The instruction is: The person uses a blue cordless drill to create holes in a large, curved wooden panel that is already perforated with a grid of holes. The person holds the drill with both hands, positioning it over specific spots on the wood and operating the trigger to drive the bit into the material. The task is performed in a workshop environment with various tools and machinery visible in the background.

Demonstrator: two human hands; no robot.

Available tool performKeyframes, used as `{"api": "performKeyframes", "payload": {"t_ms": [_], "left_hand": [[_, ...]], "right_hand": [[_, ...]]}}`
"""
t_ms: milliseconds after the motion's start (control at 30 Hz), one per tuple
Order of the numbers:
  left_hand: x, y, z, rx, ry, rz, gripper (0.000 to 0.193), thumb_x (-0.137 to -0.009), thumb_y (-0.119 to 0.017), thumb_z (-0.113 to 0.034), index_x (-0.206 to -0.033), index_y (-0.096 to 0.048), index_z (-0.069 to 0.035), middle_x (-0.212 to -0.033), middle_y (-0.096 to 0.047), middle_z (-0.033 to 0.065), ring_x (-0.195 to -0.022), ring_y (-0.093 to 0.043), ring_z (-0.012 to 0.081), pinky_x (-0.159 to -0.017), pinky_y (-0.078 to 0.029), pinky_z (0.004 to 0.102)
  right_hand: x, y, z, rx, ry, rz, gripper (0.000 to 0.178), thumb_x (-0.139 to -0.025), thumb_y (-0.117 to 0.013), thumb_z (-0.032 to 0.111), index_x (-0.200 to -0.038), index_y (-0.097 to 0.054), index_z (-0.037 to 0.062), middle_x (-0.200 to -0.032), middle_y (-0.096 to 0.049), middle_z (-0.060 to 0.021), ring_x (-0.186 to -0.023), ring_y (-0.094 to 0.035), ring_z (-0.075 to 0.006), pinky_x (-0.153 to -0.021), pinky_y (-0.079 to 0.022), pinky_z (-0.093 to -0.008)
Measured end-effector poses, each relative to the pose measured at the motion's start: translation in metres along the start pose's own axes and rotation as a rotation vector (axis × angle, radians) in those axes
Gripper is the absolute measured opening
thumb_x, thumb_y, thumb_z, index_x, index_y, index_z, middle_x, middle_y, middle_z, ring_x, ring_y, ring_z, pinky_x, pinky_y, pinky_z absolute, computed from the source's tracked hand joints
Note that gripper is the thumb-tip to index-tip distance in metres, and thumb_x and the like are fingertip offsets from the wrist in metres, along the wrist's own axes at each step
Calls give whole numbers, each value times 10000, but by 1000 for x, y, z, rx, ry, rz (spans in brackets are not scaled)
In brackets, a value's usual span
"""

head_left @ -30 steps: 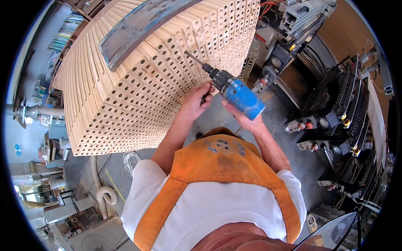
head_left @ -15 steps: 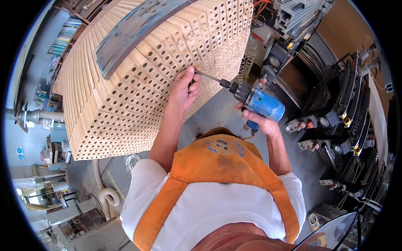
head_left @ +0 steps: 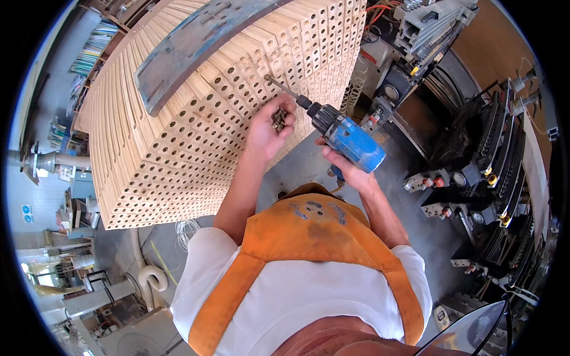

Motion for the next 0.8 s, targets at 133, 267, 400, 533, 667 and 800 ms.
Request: {"api": "performKeyframes", "payload": {"t_ms": [133,267,400,533,667,800], "left_hand": [[-1,44,49,-35,187,59,269,-968,-472,-194,-1153,-523,-4,-851,-559,40,-583,-443,80,-393,-308,178],[7,68,90,-105,313,38,273,-986,-478,-211,-1168,-524,-12,-851,-567,21,-563,-418,55,-391,-299,167],[12,74,98,-89,306,53,317,-991,-468,-238,-1198,-518,-2,-862,-570,17,-594,-445,59,-414,-316,167],[23,55,82,-37,320,110,362,-990,-466,-263,-1230,-505,5,-873,-568,15,-629,-474,64,-436,-334,169],[24,44,60,-66,219,127,322,-979,-489,-249,-1180,-524,0,-869,-564,15,-628,-475,64,-436,-337,167],[13,36,21,-29,23,51,218,-979,-514,-254,-1056,-545,-52,-856,-548,-9,-605,-443,48,-427,-330,160]], "right_hand": [[0,0,1,24,70,-19,295,-843,-701,97,-1126,-624,64,-985,-692,-38,-837,-615,-103,-735,-498,-264],[5,-4,25,375,353,-35,274,-813,-724,112,-1072,-653,52,-973,-690,-95,-886,-670,-204,-786,-524,-311],[5,-7,31,337,356,-36,261,-806,-727,113,-1052,-659,55,-948,-692,-98,-864,-676,-214,-781,-529,-319],[4,-5,35,362,359,-39,266,-799,-733,114,-1048,-661,55,-927,-696,-93,-846,-677,-208,-779,-530,-324],[4,-3,24,337,244,-26,299,-792,-739,116,-1073,-655,58,-956,-692,-100,-854,-674,-228,-790,-528,-323],[14,2,38,442,433,-12,324,-804,-734,138,-1097,-639,35,-988,-686,-119,-895,-664,-225,-810,-519,-316]]}}
Point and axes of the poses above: each hand's wrist, its own x-axis away from the middle knuckle, its own y-axis out of the back of the hand, z = x × y, the point moved 8 cm from there along -x, towards the middle knuckle
